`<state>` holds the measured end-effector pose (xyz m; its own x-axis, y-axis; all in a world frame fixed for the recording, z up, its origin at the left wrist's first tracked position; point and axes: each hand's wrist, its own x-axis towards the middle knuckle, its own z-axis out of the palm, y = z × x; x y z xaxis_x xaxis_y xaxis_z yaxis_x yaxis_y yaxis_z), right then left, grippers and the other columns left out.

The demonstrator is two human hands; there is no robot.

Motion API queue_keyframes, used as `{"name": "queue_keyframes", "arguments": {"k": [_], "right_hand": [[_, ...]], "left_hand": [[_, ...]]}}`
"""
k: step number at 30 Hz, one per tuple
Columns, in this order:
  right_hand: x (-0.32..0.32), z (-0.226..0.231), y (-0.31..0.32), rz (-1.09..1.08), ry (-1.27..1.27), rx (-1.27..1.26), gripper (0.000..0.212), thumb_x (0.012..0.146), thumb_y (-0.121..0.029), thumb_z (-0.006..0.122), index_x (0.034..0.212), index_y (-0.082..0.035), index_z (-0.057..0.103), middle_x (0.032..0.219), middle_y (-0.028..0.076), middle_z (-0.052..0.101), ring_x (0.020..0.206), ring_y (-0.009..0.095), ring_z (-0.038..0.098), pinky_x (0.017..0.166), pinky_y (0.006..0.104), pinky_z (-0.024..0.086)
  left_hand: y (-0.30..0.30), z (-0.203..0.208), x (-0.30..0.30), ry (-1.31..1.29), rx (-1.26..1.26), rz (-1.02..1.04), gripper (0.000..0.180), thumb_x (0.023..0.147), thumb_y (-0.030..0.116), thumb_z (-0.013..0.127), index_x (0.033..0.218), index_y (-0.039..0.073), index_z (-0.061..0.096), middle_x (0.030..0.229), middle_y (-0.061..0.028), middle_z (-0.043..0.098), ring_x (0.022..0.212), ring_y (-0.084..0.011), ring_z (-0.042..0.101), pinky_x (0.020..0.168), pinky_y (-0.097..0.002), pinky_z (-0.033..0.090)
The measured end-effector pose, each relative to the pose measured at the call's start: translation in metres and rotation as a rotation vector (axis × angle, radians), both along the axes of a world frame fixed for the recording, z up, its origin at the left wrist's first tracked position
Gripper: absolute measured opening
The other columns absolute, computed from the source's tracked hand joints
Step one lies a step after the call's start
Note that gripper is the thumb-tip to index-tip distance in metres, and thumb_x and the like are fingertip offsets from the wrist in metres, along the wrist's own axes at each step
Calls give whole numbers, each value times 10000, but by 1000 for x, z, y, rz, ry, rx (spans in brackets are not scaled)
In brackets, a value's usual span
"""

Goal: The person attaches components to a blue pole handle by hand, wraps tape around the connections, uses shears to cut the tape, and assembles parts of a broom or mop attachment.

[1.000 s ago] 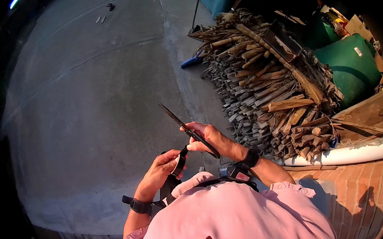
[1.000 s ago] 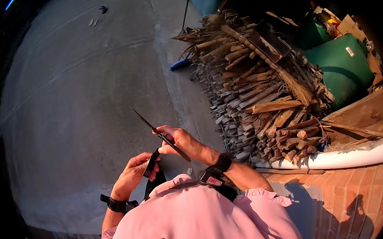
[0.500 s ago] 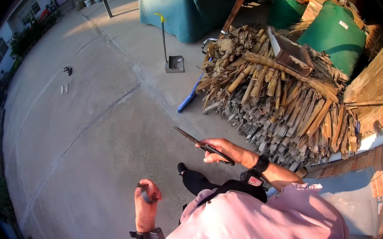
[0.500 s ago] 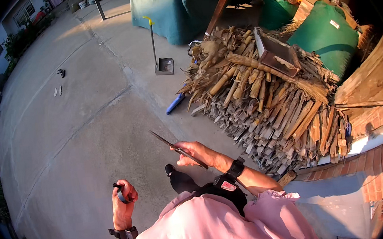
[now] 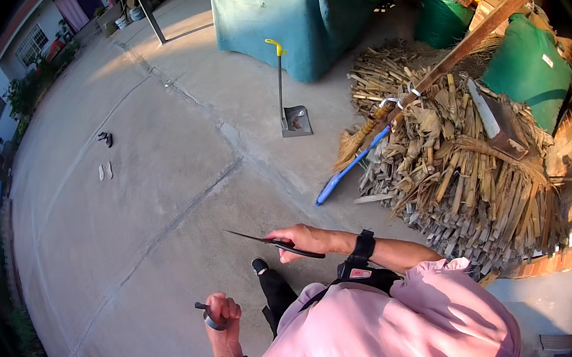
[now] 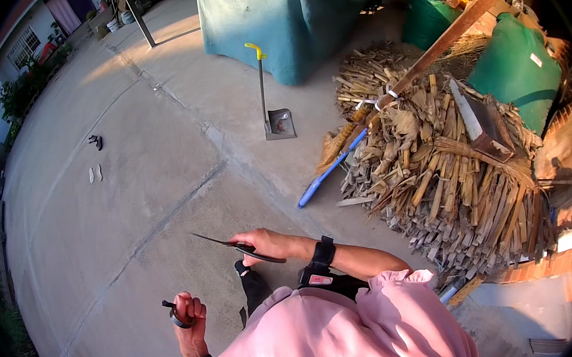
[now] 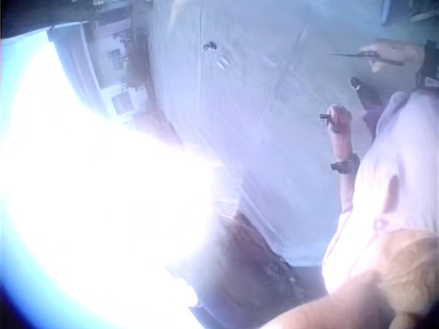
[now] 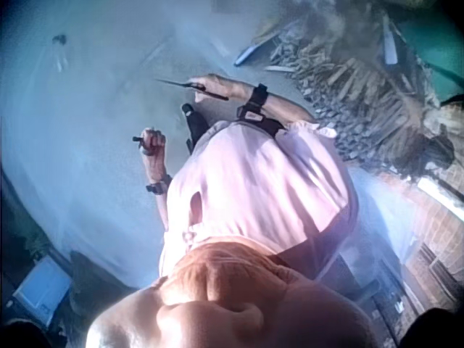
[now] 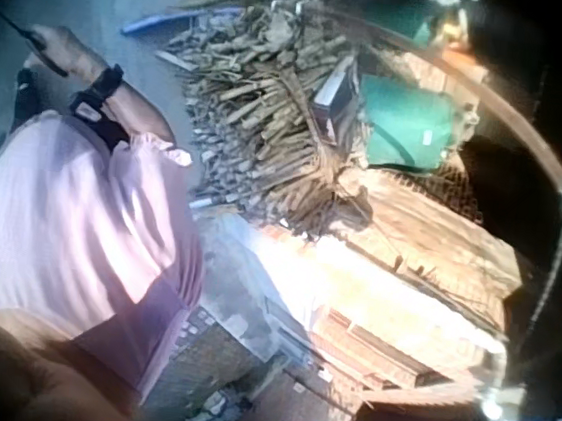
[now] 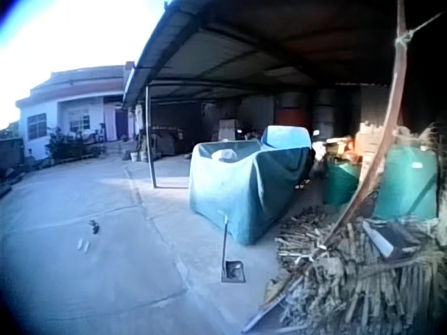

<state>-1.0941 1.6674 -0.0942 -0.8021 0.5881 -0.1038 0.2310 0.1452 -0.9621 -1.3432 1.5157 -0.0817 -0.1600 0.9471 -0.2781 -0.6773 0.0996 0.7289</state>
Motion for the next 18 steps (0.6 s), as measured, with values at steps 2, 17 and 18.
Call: {"name": "queue_keyframes", "arguments": {"k": [2, 17, 18], "right_hand": [[-22, 1, 28, -70, 6, -44, 541, 793, -112, 660, 1273, -11, 432, 813, 9, 587, 742, 81, 533, 691, 245, 449], [-48, -15, 214, -582, -153, -128, 492, 774, -111, 688, 1209, -28, 471, 757, 26, 587, 689, 88, 539, 623, 260, 443], [-48, -21, 232, -572, -233, 63, 527, 747, -152, 713, 1204, -40, 477, 755, 49, 580, 707, 139, 551, 638, 289, 446]], "left_hand": [[50, 6, -33, 86, 60, -117, 253, 905, 308, 548, 884, 57, 580, 537, 36, 302, 504, -96, 326, 482, -255, 293], [366, 38, -129, 356, 140, -515, 285, 878, 278, 568, 820, 1, 603, 515, -2, 407, 500, -141, 468, 512, -271, 367], [378, 44, -129, 378, 126, -474, 303, 867, 302, 597, 808, 5, 599, 498, 3, 400, 487, -133, 456, 481, -269, 349]]}}
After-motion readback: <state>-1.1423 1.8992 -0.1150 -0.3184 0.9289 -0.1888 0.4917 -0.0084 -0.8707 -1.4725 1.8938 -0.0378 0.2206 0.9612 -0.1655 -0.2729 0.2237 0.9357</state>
